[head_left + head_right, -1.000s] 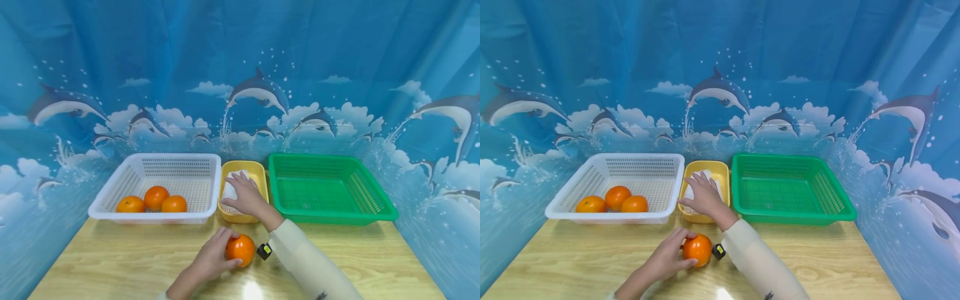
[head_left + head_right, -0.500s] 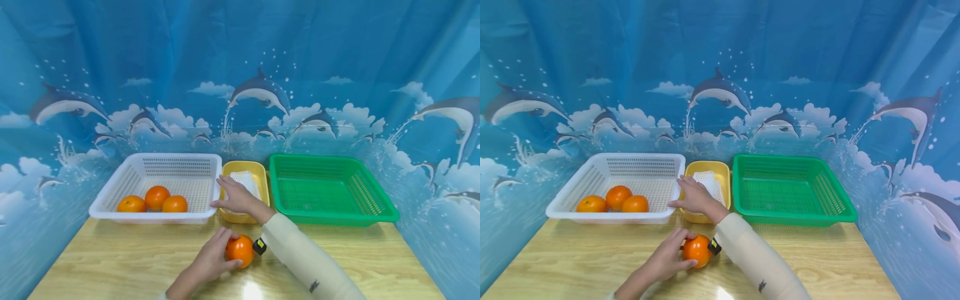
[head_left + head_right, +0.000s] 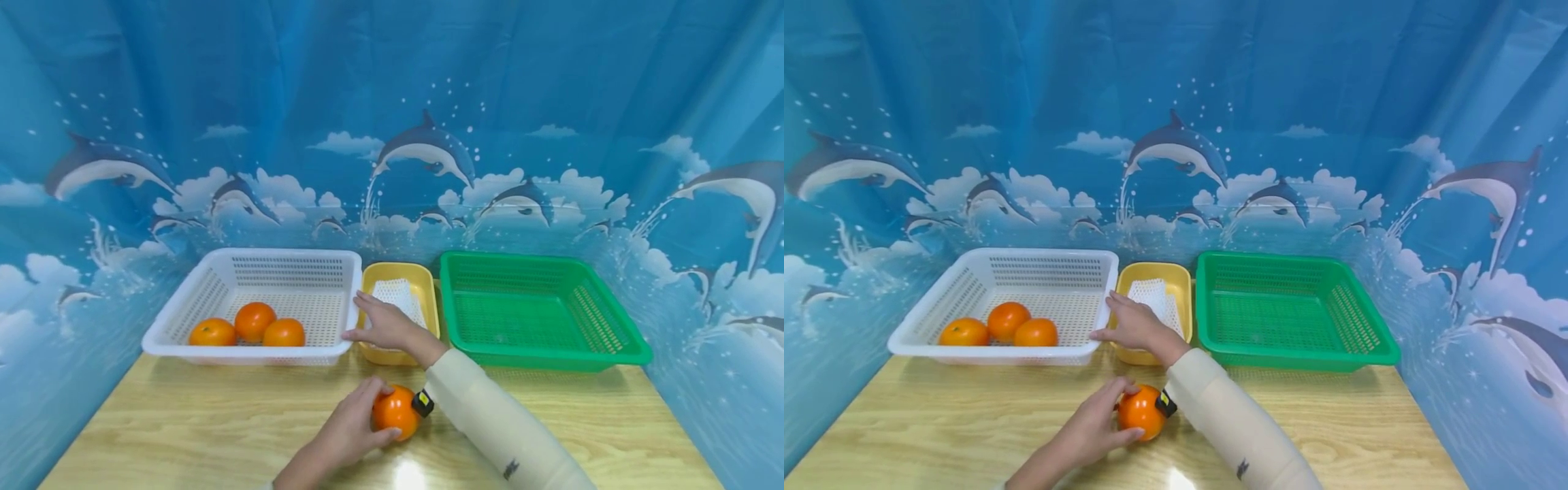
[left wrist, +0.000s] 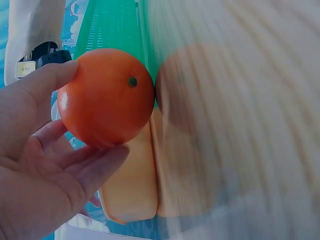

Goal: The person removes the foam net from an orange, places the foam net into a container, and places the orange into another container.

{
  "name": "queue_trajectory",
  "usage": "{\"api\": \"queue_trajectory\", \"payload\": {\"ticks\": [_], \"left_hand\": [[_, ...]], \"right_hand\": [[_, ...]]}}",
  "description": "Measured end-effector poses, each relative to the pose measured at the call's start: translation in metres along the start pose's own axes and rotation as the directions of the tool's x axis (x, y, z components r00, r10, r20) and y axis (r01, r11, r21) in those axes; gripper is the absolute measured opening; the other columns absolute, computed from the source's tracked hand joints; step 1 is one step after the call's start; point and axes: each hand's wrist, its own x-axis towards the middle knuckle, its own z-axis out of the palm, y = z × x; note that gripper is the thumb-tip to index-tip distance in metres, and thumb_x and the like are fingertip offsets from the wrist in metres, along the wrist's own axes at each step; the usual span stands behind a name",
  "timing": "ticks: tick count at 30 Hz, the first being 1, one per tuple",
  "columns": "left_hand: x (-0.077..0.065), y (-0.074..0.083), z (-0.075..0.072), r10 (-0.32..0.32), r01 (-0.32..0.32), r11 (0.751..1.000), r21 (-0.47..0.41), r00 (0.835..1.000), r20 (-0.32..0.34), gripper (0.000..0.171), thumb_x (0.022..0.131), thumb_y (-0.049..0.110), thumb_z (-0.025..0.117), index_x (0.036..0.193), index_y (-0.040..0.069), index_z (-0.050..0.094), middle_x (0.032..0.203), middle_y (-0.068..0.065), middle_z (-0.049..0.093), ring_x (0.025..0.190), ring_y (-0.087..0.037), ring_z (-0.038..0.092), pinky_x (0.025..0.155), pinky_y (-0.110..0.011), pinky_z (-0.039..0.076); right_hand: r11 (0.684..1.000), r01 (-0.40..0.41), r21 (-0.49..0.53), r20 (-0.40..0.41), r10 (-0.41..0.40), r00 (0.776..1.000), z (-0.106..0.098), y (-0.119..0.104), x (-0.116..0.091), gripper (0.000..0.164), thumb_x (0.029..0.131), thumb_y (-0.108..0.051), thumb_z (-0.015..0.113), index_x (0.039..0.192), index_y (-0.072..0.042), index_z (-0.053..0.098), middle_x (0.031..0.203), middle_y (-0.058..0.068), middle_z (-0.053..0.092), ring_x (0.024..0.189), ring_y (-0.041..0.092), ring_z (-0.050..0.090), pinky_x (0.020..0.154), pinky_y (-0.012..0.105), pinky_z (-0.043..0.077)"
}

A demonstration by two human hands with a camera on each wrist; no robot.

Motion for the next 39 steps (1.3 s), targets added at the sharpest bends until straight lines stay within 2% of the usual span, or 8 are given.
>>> {"api": "queue_trajectory", "payload": {"ticks": [7,14,20,24,27,32,36,39], "left_hand": [[-0.003,-0.001,-0.010,-0.065,0.072,0.994,-0.081,0.994,0.088,0.049,0.076,0.031,0.083,0.113,0.017,0.054,0.116,-0.004,0.064,0.099,-0.020,0.062,0.082,-0.035,0.055],[-0.010,0.004,-0.042,-0.074,0.098,0.977,-0.188,0.989,0.129,0.050,0.075,0.031,0.083,0.114,0.014,0.056,0.116,-0.004,0.062,0.106,-0.026,0.060,0.079,-0.028,0.057],[-0.011,0.010,-0.080,-0.127,0.132,0.967,-0.218,0.991,0.035,0.054,0.078,0.030,0.082,0.122,0.018,0.055,0.123,-0.004,0.060,0.112,-0.025,0.058,0.082,-0.027,0.057],[-0.008,0.011,-0.101,-0.198,0.185,0.959,-0.212,0.979,-0.042,0.059,0.076,0.031,0.083,0.127,0.019,0.055,0.128,-0.002,0.058,0.116,-0.024,0.057,0.085,-0.029,0.056],[-0.004,0.009,-0.112,-0.217,0.197,0.962,-0.188,0.971,-0.096,0.062,0.078,0.032,0.082,0.130,0.015,0.053,0.130,-0.005,0.057,0.119,-0.026,0.056,0.087,-0.033,0.056],[0.003,-0.001,-0.123,-0.233,0.202,0.965,-0.170,0.953,-0.191,0.064,0.081,0.024,0.081,0.134,0.008,0.049,0.133,-0.012,0.054,0.120,-0.031,0.054,0.090,-0.041,0.055],[0.010,-0.010,-0.126,-0.253,0.220,0.962,-0.159,0.940,-0.230,0.063,0.083,0.022,0.079,0.135,0.007,0.047,0.133,-0.014,0.053,0.120,-0.032,0.053,0.092,-0.044,0.054],[0.016,-0.014,-0.127,-0.269,0.241,0.961,-0.136,0.930,-0.250,0.063,0.085,0.024,0.077,0.137,0.007,0.045,0.134,-0.015,0.052,0.119,-0.033,0.053,0.093,-0.046,0.053]], "right_hand": [[1.000,0.007,0.007,0.006,-0.007,1.000,-0.002,-0.003,0.000,0.085,0.089,-0.055,0.062,0.153,-0.011,0.028,0.160,0.005,0.021,0.144,0.025,0.026,0.115,0.044,0.029],[1.000,0.002,0.000,0.008,-0.002,1.000,-0.002,-0.004,0.001,0.085,0.089,-0.055,0.062,0.153,-0.012,0.027,0.161,0.004,0.019,0.145,0.024,0.026,0.116,0.042,0.029],[1.000,-0.001,-0.001,0.001,0.001,1.000,-0.002,-0.004,0.000,0.085,0.089,-0.055,0.062,0.153,-0.011,0.028,0.161,0.006,0.019,0.144,0.026,0.028,0.116,0.044,0.029],[1.000,-0.023,0.013,0.009,0.022,1.000,-0.001,-0.003,0.000,0.083,0.090,-0.053,0.062,0.153,-0.011,0.028,0.161,0.004,0.018,0.144,0.025,0.027,0.116,0.044,0.028],[0.999,-0.028,0.020,0.012,0.027,1.000,-0.001,-0.003,0.000,0.077,0.092,-0.047,0.061,0.153,-0.011,0.030,0.161,0.002,0.019,0.144,0.022,0.027,0.116,0.041,0.027],[1.000,-0.016,0.008,0.013,0.016,1.000,0.000,-0.001,0.000,0.072,0.094,-0.042,0.060,0.152,-0.010,0.031,0.161,0.001,0.019,0.144,0.020,0.027,0.116,0.039,0.028],[1.000,-0.020,0.016,0.020,0.019,1.000,0.001,-0.001,0.001,0.074,0.094,-0.040,0.062,0.153,-0.011,0.028,0.161,0.001,0.018,0.145,0.021,0.026,0.116,0.041,0.028],[0.999,-0.038,0.026,0.025,0.038,0.999,0.002,-0.002,0.002,0.079,0.092,-0.046,0.063,0.154,-0.014,0.027,0.161,0.000,0.017,0.144,0.022,0.026,0.116,0.043,0.029]]}}
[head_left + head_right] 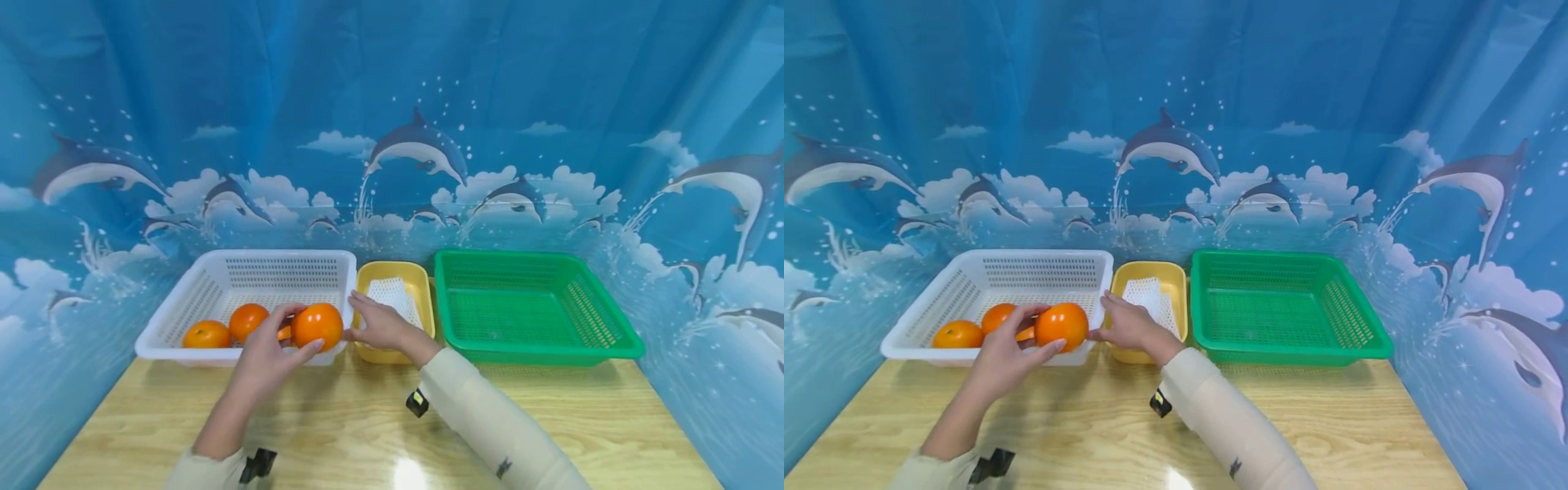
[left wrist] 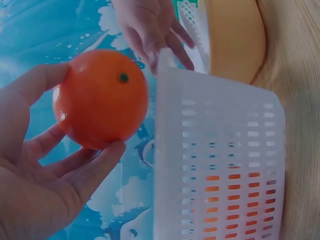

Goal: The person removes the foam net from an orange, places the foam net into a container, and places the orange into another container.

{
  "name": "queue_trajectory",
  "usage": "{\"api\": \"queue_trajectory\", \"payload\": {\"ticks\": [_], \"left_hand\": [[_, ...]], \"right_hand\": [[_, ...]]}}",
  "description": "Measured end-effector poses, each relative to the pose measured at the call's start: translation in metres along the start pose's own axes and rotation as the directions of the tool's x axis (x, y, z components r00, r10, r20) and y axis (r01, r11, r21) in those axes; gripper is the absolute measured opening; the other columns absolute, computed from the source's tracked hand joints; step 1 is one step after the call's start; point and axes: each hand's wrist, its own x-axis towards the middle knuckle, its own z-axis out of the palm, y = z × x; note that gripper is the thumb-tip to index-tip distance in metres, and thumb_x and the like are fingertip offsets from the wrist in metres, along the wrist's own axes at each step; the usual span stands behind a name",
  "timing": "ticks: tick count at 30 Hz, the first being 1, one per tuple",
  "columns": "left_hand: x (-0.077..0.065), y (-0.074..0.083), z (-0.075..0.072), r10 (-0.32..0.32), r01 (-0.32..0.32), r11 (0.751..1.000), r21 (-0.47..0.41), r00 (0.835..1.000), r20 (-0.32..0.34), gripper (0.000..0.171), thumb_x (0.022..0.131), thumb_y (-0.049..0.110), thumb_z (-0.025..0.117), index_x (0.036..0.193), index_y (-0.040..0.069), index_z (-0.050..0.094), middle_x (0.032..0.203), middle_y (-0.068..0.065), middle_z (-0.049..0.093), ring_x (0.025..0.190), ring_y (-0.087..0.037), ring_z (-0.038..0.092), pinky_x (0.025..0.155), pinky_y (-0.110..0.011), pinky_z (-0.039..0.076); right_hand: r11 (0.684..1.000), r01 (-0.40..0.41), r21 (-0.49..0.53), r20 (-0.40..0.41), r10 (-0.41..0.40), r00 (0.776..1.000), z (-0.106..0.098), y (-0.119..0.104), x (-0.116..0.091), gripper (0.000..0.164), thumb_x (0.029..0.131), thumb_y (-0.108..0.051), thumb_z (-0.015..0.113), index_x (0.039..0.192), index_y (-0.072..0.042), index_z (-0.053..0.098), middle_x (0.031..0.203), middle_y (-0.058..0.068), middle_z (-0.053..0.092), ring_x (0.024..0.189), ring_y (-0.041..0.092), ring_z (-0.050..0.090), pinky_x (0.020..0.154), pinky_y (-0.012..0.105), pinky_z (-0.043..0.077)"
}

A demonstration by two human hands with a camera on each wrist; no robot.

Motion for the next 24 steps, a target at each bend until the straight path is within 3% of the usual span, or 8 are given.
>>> {"api": "queue_trajectory", "payload": {"ticks": [4,10,24], "left_hand": [[0.009,-0.004,0.003,-0.025,0.025,0.999,0.026,0.999,-0.037,0.064,0.086,0.024,0.076,0.138,0.006,0.042,0.136,-0.016,0.050,0.121,-0.035,0.051,0.094,-0.050,0.051],[0.021,-0.014,0.012,-0.023,0.029,0.997,0.071,0.996,-0.081,0.064,0.086,0.023,0.076,0.137,0.005,0.043,0.135,-0.017,0.051,0.119,-0.035,0.052,0.095,-0.051,0.049],[0.037,-0.031,0.025,-0.029,0.033,0.971,0.236,0.999,-0.022,0.061,0.084,0.026,0.077,0.133,0.003,0.049,0.131,-0.020,0.055,0.112,-0.037,0.056,0.094,-0.055,0.048]], "right_hand": [[1.000,-0.024,0.006,-0.001,0.024,1.000,0.000,0.000,0.001,0.086,0.087,-0.057,0.063,0.154,-0.016,0.028,0.161,0.000,0.017,0.144,0.023,0.027,0.115,0.045,0.029],[1.000,-0.020,0.015,-0.005,0.020,1.000,-0.001,-0.001,0.000,0.087,0.087,-0.057,0.064,0.153,-0.012,0.029,0.160,0.002,0.020,0.145,0.024,0.026,0.117,0.043,0.027],[0.998,-0.032,0.050,0.004,0.032,0.999,0.001,0.001,-0.001,0.089,0.085,-0.059,0.064,0.154,-0.015,0.027,0.161,0.000,0.016,0.145,0.024,0.024,0.116,0.046,0.027]]}}
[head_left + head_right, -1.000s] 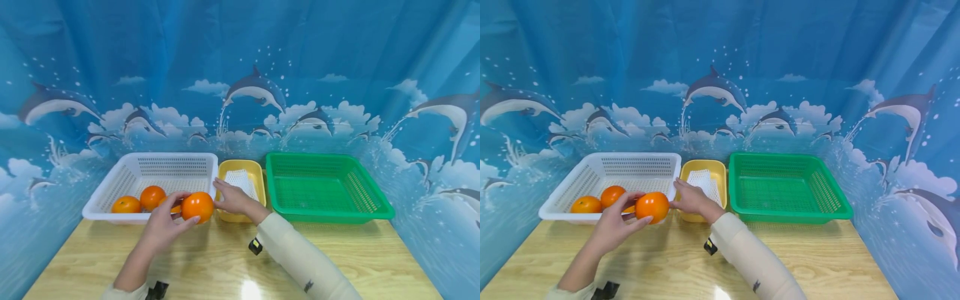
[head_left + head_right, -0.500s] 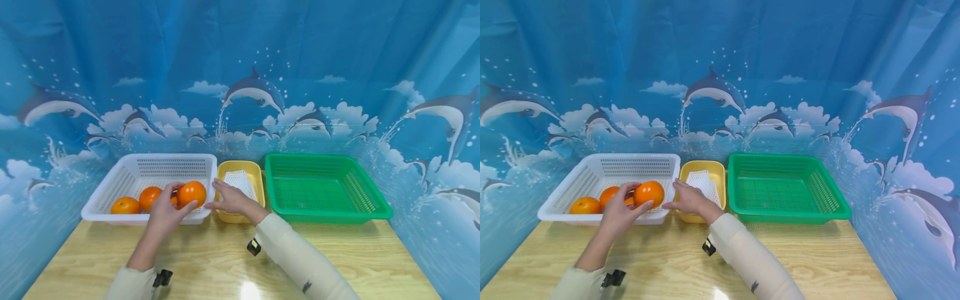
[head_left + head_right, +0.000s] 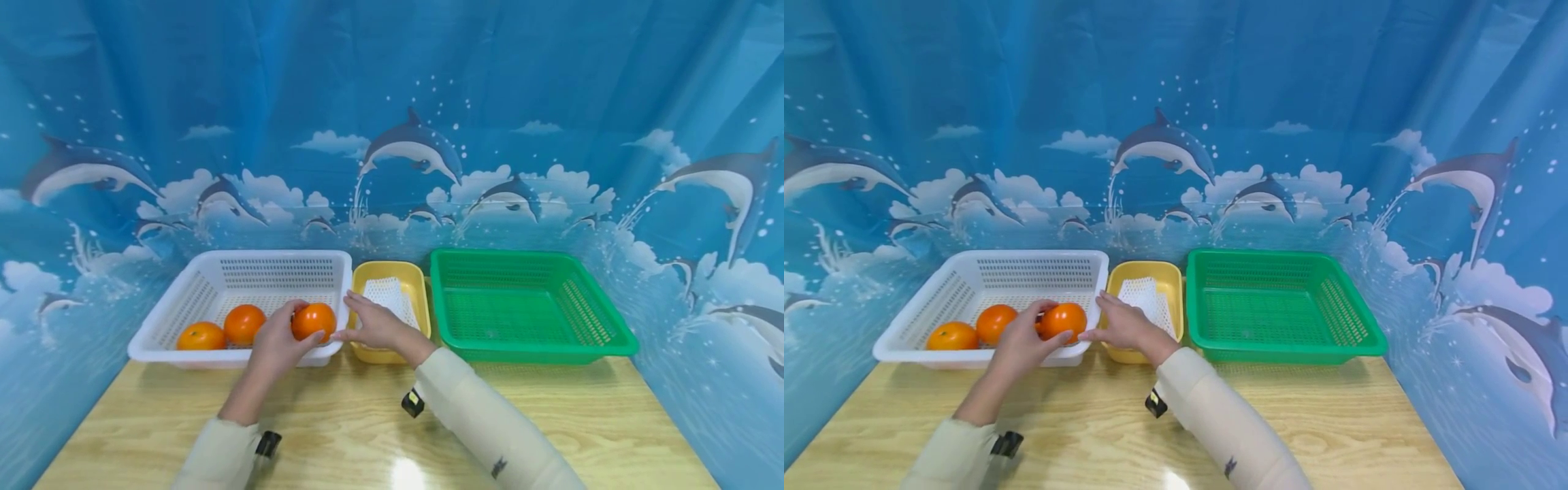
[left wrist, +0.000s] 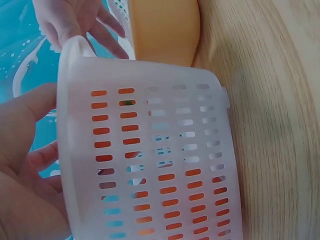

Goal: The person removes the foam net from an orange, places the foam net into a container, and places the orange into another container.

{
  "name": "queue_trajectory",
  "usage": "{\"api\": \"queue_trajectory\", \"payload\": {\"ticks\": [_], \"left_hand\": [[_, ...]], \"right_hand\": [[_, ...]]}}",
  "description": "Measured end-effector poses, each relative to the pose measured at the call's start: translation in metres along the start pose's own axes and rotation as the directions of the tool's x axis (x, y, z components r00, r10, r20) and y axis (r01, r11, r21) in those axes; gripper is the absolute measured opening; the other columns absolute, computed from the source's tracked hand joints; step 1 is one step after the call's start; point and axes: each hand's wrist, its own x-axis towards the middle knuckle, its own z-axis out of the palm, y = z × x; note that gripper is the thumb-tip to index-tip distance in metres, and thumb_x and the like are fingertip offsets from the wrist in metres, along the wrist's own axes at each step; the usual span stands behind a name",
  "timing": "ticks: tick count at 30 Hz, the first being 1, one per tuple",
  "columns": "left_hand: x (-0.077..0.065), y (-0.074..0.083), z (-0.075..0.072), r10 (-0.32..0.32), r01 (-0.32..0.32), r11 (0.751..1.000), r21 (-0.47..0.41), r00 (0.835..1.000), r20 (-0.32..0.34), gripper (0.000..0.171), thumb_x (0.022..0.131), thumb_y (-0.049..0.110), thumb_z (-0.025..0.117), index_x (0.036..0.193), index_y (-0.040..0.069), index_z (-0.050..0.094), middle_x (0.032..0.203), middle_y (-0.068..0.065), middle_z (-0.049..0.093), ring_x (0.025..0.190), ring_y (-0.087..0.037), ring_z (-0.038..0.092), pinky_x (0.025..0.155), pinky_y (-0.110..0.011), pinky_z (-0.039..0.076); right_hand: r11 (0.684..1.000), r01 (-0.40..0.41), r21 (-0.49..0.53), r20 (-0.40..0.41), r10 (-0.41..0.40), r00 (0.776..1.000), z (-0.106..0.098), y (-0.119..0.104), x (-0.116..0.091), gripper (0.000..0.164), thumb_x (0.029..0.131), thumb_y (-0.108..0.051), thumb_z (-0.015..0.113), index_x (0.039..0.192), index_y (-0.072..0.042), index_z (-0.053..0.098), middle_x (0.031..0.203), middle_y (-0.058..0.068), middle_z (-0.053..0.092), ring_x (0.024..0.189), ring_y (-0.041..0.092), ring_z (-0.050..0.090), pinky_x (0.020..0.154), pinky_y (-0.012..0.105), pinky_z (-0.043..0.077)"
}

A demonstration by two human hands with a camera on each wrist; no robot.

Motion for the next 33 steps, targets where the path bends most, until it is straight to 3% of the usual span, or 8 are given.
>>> {"api": "queue_trajectory", "payload": {"ticks": [8,20,33], "left_hand": [[0.012,-0.001,-0.001,-0.057,0.052,0.997,0.058,0.995,0.080,0.064,0.085,0.028,0.075,0.138,0.004,0.047,0.137,-0.022,0.052,0.118,-0.040,0.053,0.097,-0.059,0.045],[0.024,0.000,0.003,-0.096,0.067,0.981,0.183,0.983,0.157,0.059,0.084,0.029,0.075,0.132,0.003,0.051,0.125,-0.021,0.060,0.106,-0.037,0.059,0.092,-0.055,0.048],[0.024,0.005,0.000,-0.169,0.106,0.969,0.225,0.944,0.284,0.054,0.090,0.031,0.069,0.132,0.002,0.051,0.124,-0.022,0.061,0.104,-0.035,0.059,0.091,-0.054,0.049]], "right_hand": [[1.000,0.005,-0.003,-0.005,-0.006,1.000,0.000,0.001,0.001,0.090,0.085,-0.060,0.064,0.154,-0.015,0.027,0.161,-0.001,0.016,0.145,0.024,0.025,0.116,0.046,0.028],[1.000,0.009,-0.007,0.001,-0.009,1.000,-0.001,0.000,-0.001,0.090,0.086,-0.059,0.063,0.154,-0.013,0.026,0.162,0.001,0.015,0.145,0.024,0.023,0.117,0.043,0.027],[1.000,0.009,-0.012,0.024,-0.009,1.000,-0.001,0.000,-0.001,0.089,0.088,-0.059,0.061,0.155,-0.013,0.023,0.162,0.000,0.012,0.146,0.023,0.021,0.117,0.042,0.026]]}}
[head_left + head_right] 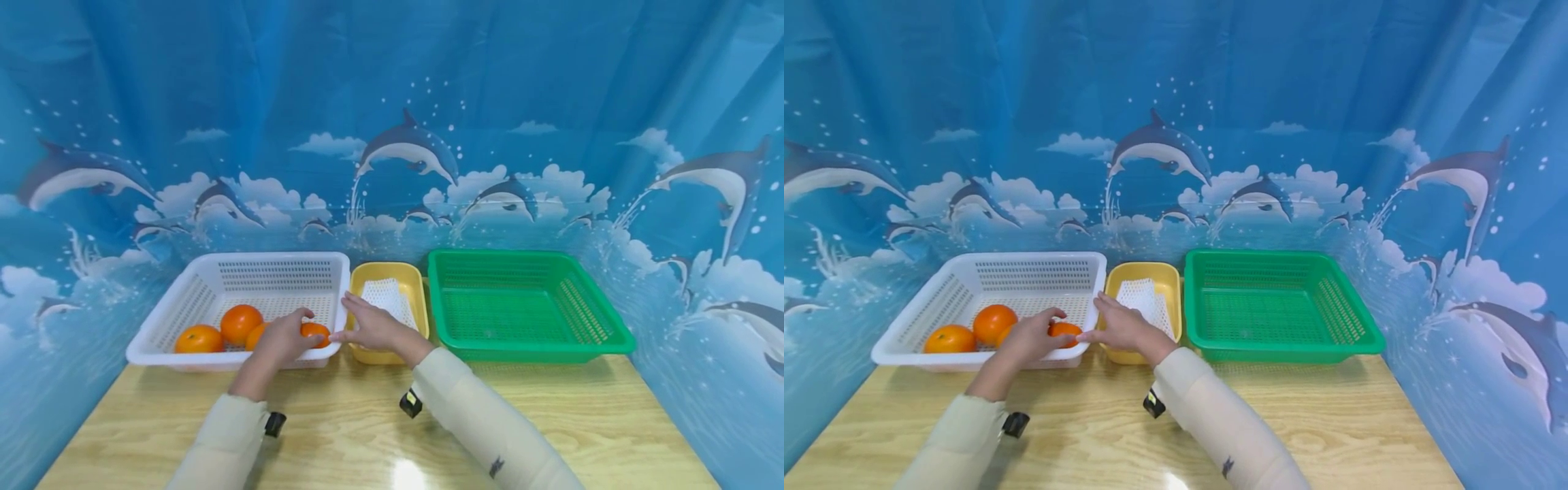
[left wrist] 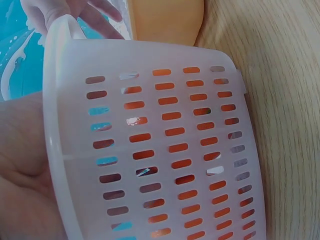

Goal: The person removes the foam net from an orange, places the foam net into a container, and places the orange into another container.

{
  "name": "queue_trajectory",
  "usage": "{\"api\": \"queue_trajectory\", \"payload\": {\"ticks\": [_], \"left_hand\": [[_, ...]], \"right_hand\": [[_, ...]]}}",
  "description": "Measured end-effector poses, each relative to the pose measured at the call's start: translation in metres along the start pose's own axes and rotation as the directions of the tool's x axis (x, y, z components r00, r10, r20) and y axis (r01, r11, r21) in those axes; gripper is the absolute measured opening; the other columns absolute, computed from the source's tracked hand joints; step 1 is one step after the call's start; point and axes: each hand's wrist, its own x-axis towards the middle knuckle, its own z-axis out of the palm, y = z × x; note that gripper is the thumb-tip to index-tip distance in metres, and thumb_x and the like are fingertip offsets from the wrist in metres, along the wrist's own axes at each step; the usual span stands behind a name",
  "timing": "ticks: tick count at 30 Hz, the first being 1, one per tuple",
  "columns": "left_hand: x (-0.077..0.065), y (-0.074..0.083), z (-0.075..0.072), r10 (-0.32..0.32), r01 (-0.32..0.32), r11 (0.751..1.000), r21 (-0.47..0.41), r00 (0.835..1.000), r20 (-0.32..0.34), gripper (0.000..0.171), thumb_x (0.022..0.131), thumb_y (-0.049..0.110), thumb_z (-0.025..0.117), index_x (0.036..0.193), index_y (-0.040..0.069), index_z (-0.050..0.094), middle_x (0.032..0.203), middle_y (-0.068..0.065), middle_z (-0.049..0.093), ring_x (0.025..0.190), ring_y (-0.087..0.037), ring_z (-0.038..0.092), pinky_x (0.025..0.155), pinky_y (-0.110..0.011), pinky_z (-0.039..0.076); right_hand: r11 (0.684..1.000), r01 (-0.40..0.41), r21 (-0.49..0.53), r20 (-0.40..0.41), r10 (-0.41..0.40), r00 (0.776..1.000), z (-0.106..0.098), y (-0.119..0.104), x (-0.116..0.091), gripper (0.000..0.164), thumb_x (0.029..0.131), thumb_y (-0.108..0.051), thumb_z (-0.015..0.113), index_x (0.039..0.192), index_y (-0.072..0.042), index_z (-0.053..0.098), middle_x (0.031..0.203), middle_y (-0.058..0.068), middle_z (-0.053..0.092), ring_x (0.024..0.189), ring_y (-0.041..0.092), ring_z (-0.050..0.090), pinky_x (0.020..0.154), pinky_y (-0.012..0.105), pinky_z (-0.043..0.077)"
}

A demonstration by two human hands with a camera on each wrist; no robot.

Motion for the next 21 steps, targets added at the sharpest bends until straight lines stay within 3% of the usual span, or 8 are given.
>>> {"api": "queue_trajectory", "payload": {"ticks": [7,21], "left_hand": [[-0.0003,0.0010,0.0004,-0.019,0.020,1.000,-0.018,1.000,0.022,0.052,0.093,0.031,0.065,0.134,0.003,0.051,0.128,-0.022,0.058,0.107,-0.035,0.058,0.094,-0.055,0.046],[-0.0005,0.0028,0.0032,0.009,-0.009,1.000,0.015,1.000,0.007,0.053,0.097,0.038,0.058,0.136,0.003,0.050,0.128,-0.023,0.059,0.109,-0.037,0.059,0.093,-0.056,0.047]], "right_hand": [[1.000,-0.003,0.000,0.004,0.003,1.000,-0.0003,0.0002,0.0002,0.089,0.088,-0.059,0.060,0.155,-0.013,0.023,0.162,-0.001,0.011,0.146,0.022,0.020,0.117,0.042,0.025],[1.000,0.001,-0.008,-0.006,-0.001,1.000,0.0017,0.0004,0.0005,0.089,0.088,-0.058,0.061,0.155,-0.014,0.023,0.162,0.000,0.012,0.146,0.023,0.021,0.117,0.043,0.026]]}}
